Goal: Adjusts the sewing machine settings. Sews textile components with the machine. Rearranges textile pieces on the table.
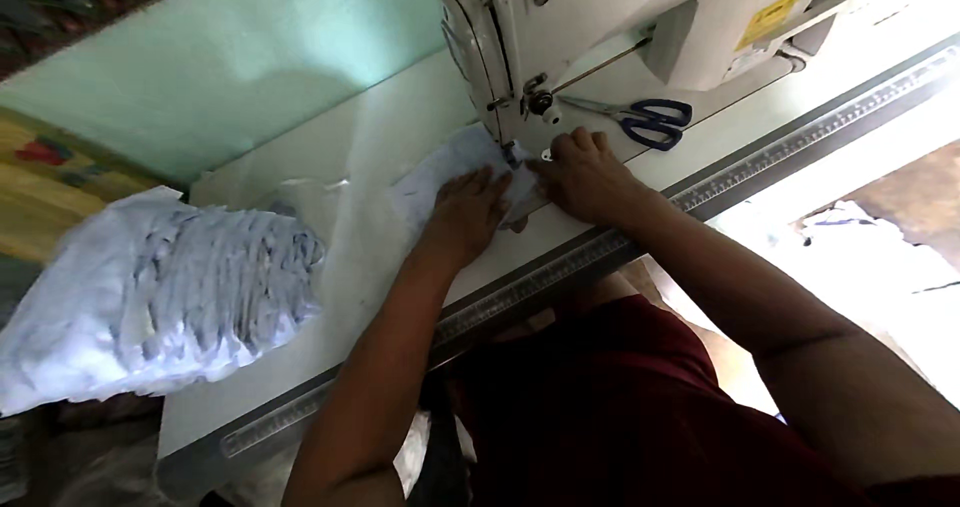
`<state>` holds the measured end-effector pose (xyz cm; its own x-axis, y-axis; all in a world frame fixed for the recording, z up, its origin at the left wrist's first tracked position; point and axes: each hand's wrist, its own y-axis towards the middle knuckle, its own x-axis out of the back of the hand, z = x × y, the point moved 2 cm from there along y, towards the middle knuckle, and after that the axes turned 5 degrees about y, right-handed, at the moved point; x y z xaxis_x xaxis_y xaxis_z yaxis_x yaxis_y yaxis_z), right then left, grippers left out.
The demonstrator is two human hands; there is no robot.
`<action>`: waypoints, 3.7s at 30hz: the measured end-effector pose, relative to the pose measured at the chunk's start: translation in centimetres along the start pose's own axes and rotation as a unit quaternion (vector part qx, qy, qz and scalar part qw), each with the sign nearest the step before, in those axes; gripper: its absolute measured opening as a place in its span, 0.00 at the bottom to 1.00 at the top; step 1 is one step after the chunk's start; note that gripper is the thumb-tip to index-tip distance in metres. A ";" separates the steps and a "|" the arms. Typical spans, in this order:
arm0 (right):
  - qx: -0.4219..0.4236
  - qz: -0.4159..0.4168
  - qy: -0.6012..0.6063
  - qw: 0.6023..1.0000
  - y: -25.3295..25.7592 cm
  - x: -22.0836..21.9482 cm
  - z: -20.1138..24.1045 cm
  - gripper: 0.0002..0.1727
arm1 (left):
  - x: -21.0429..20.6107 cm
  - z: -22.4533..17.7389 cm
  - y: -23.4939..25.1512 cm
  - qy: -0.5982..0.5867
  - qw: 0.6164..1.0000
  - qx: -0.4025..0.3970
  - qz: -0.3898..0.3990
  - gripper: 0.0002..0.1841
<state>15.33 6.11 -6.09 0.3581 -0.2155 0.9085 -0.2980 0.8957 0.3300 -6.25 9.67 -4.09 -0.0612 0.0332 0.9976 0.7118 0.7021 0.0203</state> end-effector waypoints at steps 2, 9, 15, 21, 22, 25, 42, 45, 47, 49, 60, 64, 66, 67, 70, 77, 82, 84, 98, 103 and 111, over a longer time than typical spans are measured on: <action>0.015 -0.032 0.007 0.999 -0.3 0.1 1.1 0.18 | 0.5 -0.6 0.1 0.015 1.000 0.008 -0.007 0.25; 0.089 -0.001 0.028 0.996 -1.2 -0.7 3.2 0.22 | 2.5 -1.7 1.3 0.016 0.998 0.049 0.035 0.22; 0.055 0.011 0.002 0.998 -0.9 -0.5 1.4 0.22 | 2.6 -2.6 1.7 0.046 0.994 0.085 0.044 0.24; 0.065 -0.049 0.040 0.996 -2.3 -0.4 5.9 0.20 | 2.5 2.2 0.4 -0.060 0.995 -0.079 -0.031 0.18; 0.083 -0.031 0.054 0.995 -2.7 -0.7 7.4 0.22 | 2.3 2.9 -0.1 -0.084 0.991 -0.097 -0.025 0.18; 0.105 0.025 0.072 0.992 -3.5 -1.4 9.8 0.28 | 1.4 3.3 -1.1 -0.105 0.990 -0.089 -0.010 0.19; 0.043 -0.017 0.043 0.998 -2.8 -0.5 5.7 0.24 | 1.0 -1.8 -1.3 0.044 0.998 0.004 -0.033 0.22; 0.058 -0.009 0.041 0.997 -3.3 -1.1 6.0 0.24 | 1.5 -0.9 -1.2 0.016 1.000 -0.009 -0.008 0.22; 0.056 -0.010 0.042 0.998 -3.2 -1.0 5.4 0.24 | 1.5 -0.3 -1.4 -0.004 1.000 -0.025 -0.014 0.21; 0.057 -0.015 0.041 0.997 -3.0 -0.8 4.7 0.27 | 1.5 -0.1 -1.6 -0.010 0.999 -0.030 -0.026 0.21; 0.008 0.020 0.015 1.000 -1.6 -0.1 2.1 0.26 | 0.7 0.0 -1.0 0.064 0.995 -0.036 -0.063 0.23; 0.068 0.009 0.016 0.998 -1.9 -0.2 4.0 0.24 | 1.1 0.1 -0.1 0.057 0.997 -0.020 -0.056 0.21; 0.072 0.026 0.016 0.997 -2.1 -0.5 3.7 0.23 | 1.5 -0.1 0.3 0.061 0.997 -0.008 -0.034 0.21; 0.068 0.030 0.016 0.997 -2.1 -0.4 3.4 0.23 | 1.6 -0.1 0.5 0.064 0.997 -0.006 -0.031 0.21; 0.059 0.030 0.018 0.998 -1.9 -0.3 2.4 0.24 | 1.6 0.1 0.8 0.080 0.996 -0.011 -0.035 0.22; 0.059 -0.002 0.033 0.998 -1.3 -0.8 3.9 0.20 | 3.1 0.2 2.0 0.007 0.999 0.028 0.029 0.21; 0.117 -0.005 0.082 0.990 -1.4 -2.0 7.8 0.27 | 5.0 0.3 3.1 -0.049 0.993 0.064 0.089 0.21; 0.107 -0.013 0.078 0.991 -1.4 -1.7 7.1 0.27 | 5.4 0.3 3.2 -0.050 0.993 0.051 0.098 0.20; 0.023 0.005 0.055 0.998 -1.0 -1.6 7.2 0.28 | 2.1 1.1 0.5 -0.006 1.000 -0.016 -0.016 0.18; 0.007 0.031 0.036 0.999 -0.9 -0.9 4.5 0.26 | 1.2 -0.7 1.3 0.059 0.997 0.032 -0.031 0.21; -0.011 0.033 0.024 0.999 -0.6 -0.8 1.5 0.27 | -1.9 -0.6 0.5 0.038 0.997 0.071 -0.022 0.34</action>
<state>13.92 5.20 -6.65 0.3804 -0.1364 0.9147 -0.3041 0.9156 0.2630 -5.35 9.53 -5.98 -0.0329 -0.0498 0.9982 0.6029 0.7956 0.0596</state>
